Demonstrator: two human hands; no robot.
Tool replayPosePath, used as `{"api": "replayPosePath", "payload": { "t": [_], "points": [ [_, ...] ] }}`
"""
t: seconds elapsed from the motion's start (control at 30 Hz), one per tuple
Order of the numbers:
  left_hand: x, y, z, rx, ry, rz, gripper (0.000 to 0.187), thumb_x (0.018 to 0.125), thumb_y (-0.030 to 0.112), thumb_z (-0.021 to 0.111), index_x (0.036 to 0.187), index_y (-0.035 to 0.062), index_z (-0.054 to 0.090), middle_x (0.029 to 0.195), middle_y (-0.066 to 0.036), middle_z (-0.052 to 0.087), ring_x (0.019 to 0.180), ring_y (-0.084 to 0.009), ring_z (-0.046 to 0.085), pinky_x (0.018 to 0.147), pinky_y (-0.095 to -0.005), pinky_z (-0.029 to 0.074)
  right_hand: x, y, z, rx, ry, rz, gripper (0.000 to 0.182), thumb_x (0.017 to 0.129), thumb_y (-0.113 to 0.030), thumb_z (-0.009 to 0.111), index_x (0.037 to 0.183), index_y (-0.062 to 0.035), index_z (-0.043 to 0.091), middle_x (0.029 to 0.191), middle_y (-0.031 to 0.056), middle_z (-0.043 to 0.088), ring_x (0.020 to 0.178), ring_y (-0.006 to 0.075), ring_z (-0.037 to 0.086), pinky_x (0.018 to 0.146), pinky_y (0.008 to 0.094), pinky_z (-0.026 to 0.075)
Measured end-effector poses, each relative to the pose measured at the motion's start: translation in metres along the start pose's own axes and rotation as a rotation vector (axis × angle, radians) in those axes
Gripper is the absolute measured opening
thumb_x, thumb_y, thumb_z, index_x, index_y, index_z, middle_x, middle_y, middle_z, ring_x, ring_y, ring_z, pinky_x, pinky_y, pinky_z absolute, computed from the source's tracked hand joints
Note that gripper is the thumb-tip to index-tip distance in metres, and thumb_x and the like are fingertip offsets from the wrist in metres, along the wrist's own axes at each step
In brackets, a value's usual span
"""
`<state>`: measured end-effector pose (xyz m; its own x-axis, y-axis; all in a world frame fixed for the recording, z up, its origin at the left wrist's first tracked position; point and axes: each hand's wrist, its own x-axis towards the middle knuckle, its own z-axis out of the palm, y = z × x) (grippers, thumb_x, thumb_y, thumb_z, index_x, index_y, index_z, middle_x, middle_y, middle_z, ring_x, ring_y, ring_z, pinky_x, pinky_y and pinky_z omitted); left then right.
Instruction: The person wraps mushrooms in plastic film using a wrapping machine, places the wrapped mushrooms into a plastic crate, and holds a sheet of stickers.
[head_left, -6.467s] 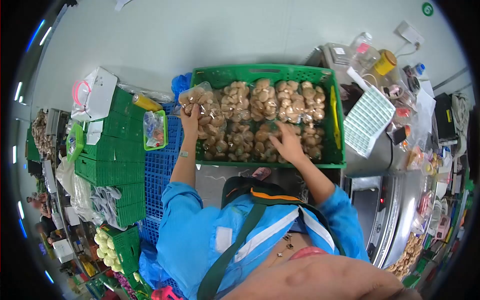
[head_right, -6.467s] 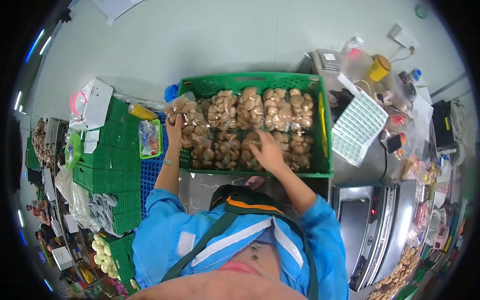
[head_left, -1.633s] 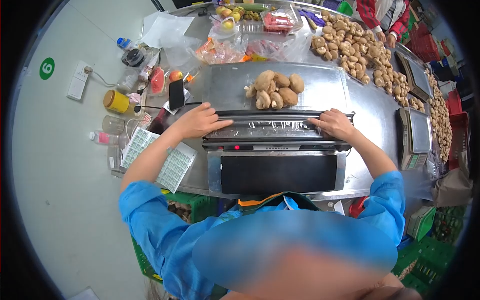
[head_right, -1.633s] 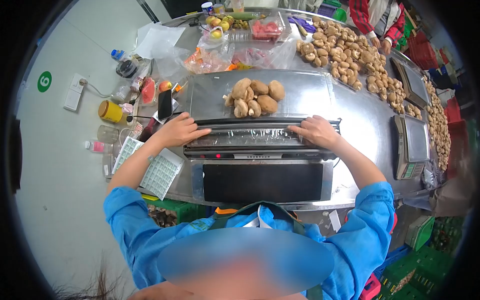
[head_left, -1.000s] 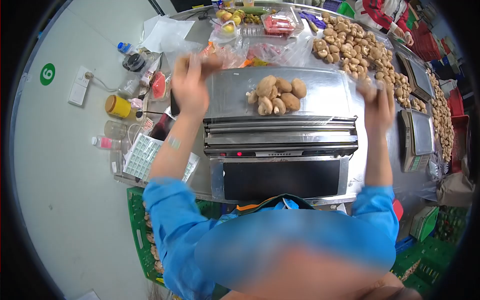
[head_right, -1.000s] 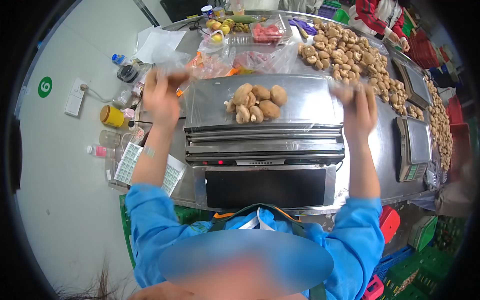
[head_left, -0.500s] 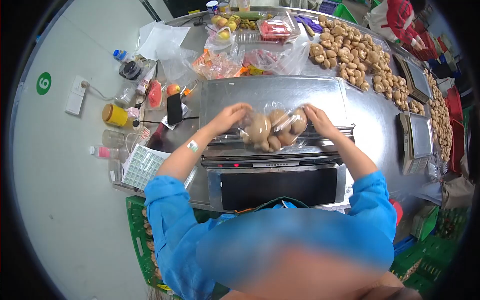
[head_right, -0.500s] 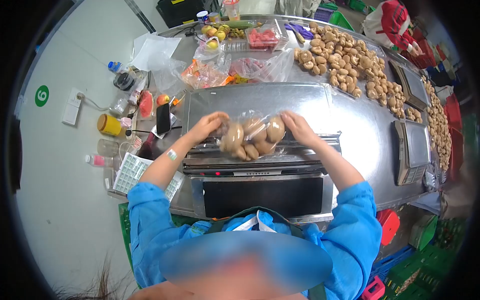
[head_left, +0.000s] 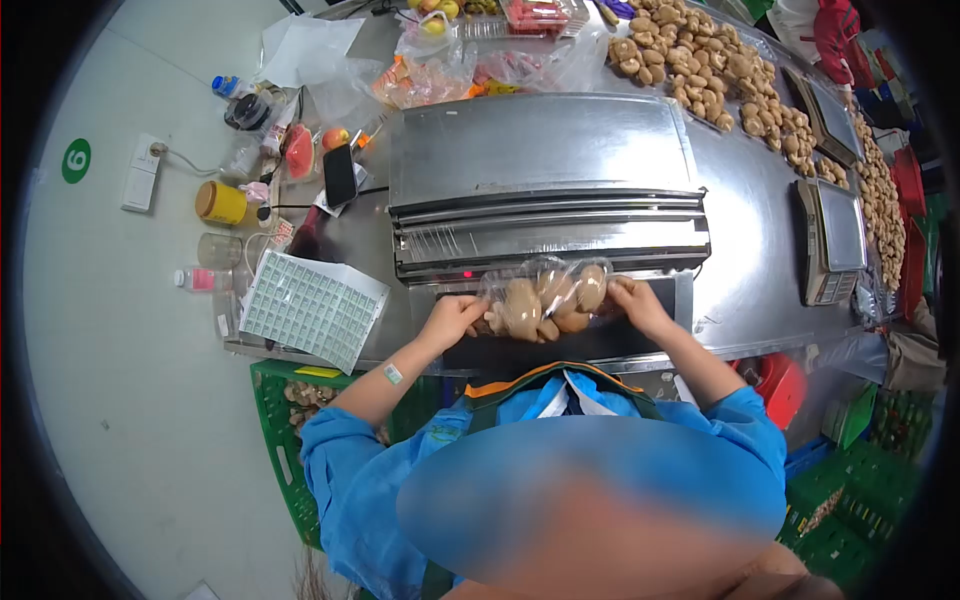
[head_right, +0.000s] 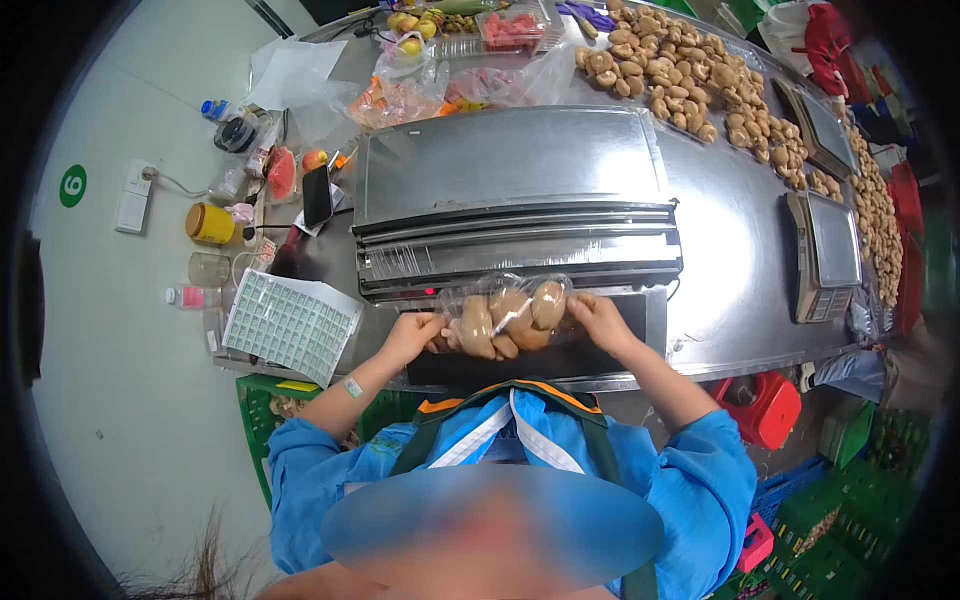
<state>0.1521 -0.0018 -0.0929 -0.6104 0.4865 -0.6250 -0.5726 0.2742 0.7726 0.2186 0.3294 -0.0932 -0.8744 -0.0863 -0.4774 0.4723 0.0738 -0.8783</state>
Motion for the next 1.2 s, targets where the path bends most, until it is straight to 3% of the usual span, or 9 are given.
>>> {"api": "replayPosePath", "payload": {
  "t": [0.1, 0.33, 0.5, 0.6, 0.63, 0.7, 1.0, 1.17, 1.2],
  "points": [
    [-0.013, -0.024, 0.003, 0.359, 0.182, 0.379, 0.034, 0.093, 0.032, 0.045, 0.096, 0.0013, 0.06, 0.06, -0.003, 0.055, 0.052, -0.0086, 0.053, 0.047, -0.0208, 0.044, -0.022, 0.021, 0.018, -0.349, 0.319, -0.298, 0.018, 0.088, -0.015, 0.053, 0.086, 0.001, 0.06, 0.073, 0.006, 0.061, 0.065, 0.0102, 0.053, 0.061, 0.0261, 0.045],
    [-0.085, -0.13, 0.01, -0.342, 0.0, -0.252, 0.037, 0.095, 0.034, 0.039, 0.07, 0.0094, 0.049, 0.044, 0.001, 0.038, 0.036, -0.0089, 0.033, 0.036, -0.0233, 0.024, -0.112, 0.061, -0.001, 0.261, 0.102, 0.335, 0.034, 0.094, -0.03, 0.04, 0.068, -0.0104, 0.046, 0.048, -0.0036, 0.036, 0.04, 0.0064, 0.031, 0.037, 0.0241, 0.022],
    [-0.007, -0.184, 0.085, 0.17, 0.001, 0.224, 0.02, 0.089, 0.021, 0.05, 0.091, 0.0036, 0.06, 0.083, -0.002, 0.058, 0.064, -0.0065, 0.051, 0.056, -0.0237, 0.04, -0.079, 0.064, 0.089, 0.726, -0.012, 0.627, 0.028, 0.089, -0.029, 0.045, 0.086, -0.0048, 0.058, 0.076, 0.0069, 0.057, 0.064, 0.0124, 0.056, 0.053, 0.0245, 0.046],
    [-0.029, -0.121, 0.137, -1.274, -0.43, -0.142, 0.022, 0.081, 0.014, 0.059, 0.098, 0.0003, 0.053, 0.074, -0.001, 0.053, 0.058, -0.0067, 0.047, 0.052, -0.0171, 0.038, -0.072, 0.059, 0.12, 0.804, -0.163, 0.588, 0.027, 0.086, -0.028, 0.05, 0.094, -0.004, 0.056, 0.082, 0.0077, 0.058, 0.07, 0.0151, 0.058, 0.06, 0.0269, 0.047],
    [-0.037, -0.102, 0.141, -1.567, -0.515, -0.207, 0.025, 0.08, 0.013, 0.061, 0.099, -0.0004, 0.052, 0.072, -0.001, 0.052, 0.056, -0.0067, 0.046, 0.051, -0.0158, 0.038, -0.075, 0.058, 0.12, 0.742, -0.216, 0.563, 0.028, 0.085, -0.028, 0.051, 0.097, -0.0038, 0.055, 0.084, 0.0079, 0.059, 0.072, 0.0159, 0.058, 0.063, 0.0277, 0.047],
    [-0.057, -0.082, 0.135, -0.163, -0.086, 0.509, 0.01, 0.08, 0.011, 0.062, 0.086, 0.0038, 0.058, 0.071, 0.001, 0.052, 0.066, -0.0064, 0.048, 0.06, -0.0198, 0.043, -0.087, 0.06, 0.103, 0.498, -0.316, 0.489, 0.032, 0.082, -0.028, 0.055, 0.102, -0.0033, 0.053, 0.089, 0.0084, 0.059, 0.076, 0.0177, 0.059, 0.068, 0.0293, 0.047],
    [-0.114, -0.13, 0.166, -1.13, -0.705, 0.548, 0.031, 0.09, 0.01, 0.048, 0.119, 0.0025, 0.047, 0.116, -0.01, 0.053, 0.106, -0.0159, 0.052, 0.09, -0.0289, 0.044, -0.128, -0.073, 0.109, -0.849, -0.766, -0.365, 0.089, 0.051, -0.035, 0.082, 0.126, -0.0071, 0.042, 0.107, 0.0217, 0.057, 0.099, 0.0366, 0.057, 0.086, 0.038, 0.044],
    [-0.148, -0.152, 0.123, -1.469, 0.261, 0.483, 0.055, 0.093, 0.046, 0.032, 0.124, 0.0009, 0.037, 0.121, -0.011, 0.046, 0.11, -0.0193, 0.049, 0.092, -0.0352, 0.041, -0.062, -0.023, 0.17, -0.191, -0.609, -0.288, 0.091, 0.058, -0.036, 0.078, 0.128, 0.0025, 0.034, 0.12, 0.0171, 0.048, 0.106, 0.0264, 0.052, 0.092, 0.0371, 0.041],
    [-0.175, -0.146, 0.1, -1.032, 0.325, 0.946, 0.071, 0.087, 0.055, 0.036, 0.133, 0.002, 0.026, 0.127, -0.012, 0.042, 0.115, -0.023, 0.045, 0.098, -0.0372, 0.036, -0.064, -0.028, 0.205, -0.154, -0.556, -0.316, 0.09, 0.063, -0.029, 0.075, 0.131, 0.002, 0.026, 0.119, 0.0191, 0.049, 0.106, 0.0277, 0.053, 0.091, 0.0371, 0.042]
  ]
}}
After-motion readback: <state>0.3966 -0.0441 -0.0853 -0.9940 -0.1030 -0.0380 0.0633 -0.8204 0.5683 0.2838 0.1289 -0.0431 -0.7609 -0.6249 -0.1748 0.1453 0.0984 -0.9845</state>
